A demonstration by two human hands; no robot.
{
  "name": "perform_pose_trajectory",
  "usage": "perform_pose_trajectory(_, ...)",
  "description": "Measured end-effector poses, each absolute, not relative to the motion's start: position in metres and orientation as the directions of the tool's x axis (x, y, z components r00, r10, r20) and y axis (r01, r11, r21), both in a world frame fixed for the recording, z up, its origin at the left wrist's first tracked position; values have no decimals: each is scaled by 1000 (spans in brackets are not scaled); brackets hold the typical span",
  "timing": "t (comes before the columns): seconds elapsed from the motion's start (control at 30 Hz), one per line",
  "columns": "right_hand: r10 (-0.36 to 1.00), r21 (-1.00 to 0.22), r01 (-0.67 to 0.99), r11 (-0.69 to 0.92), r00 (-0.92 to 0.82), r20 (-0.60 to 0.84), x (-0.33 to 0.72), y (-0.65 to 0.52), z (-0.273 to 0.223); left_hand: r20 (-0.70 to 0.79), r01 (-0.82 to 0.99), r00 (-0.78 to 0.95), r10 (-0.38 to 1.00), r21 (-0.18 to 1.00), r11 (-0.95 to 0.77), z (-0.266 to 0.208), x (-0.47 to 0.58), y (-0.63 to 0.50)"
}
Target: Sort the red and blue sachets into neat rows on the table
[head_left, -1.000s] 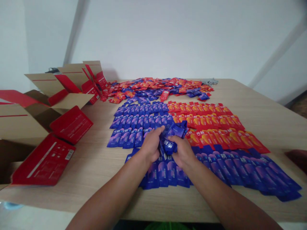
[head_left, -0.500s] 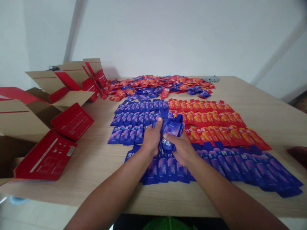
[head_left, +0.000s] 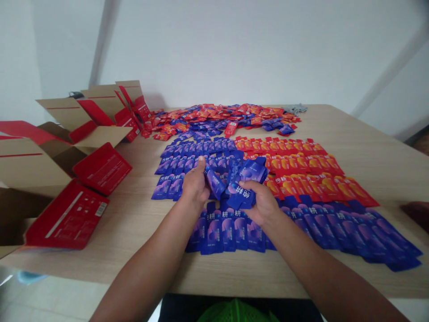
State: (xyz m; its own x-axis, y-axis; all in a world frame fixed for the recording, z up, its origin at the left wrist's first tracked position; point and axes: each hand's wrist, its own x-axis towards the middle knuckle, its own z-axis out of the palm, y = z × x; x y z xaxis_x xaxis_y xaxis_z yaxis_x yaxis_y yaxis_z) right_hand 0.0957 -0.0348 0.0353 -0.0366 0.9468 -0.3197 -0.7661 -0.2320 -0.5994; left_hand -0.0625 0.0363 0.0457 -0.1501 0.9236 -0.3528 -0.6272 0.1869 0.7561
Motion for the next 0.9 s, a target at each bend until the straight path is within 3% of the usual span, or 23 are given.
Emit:
perform_pose_trajectory(0.13,944,-585,-773,-246,-52,-327,97,-32,31,-311,-650,-183,933,750,123,40,-67,43)
perform_pose_trajectory(0.37,959,-626,-748,-221,-52,-277,94,-31,26,-265,-556,110,958,782,281,50,-59,25)
perform_pose_trajectory(0.67,958,-652,-737,-179,22,-287,98,-31,30,-71,-382,-47,996,923,48,79,-124,11)
perform_pose_trajectory(0.9,963,-649,-735,-195,-18,-270,98,-30,27,-208,-109,-90,974,974,198,55,-194,-48)
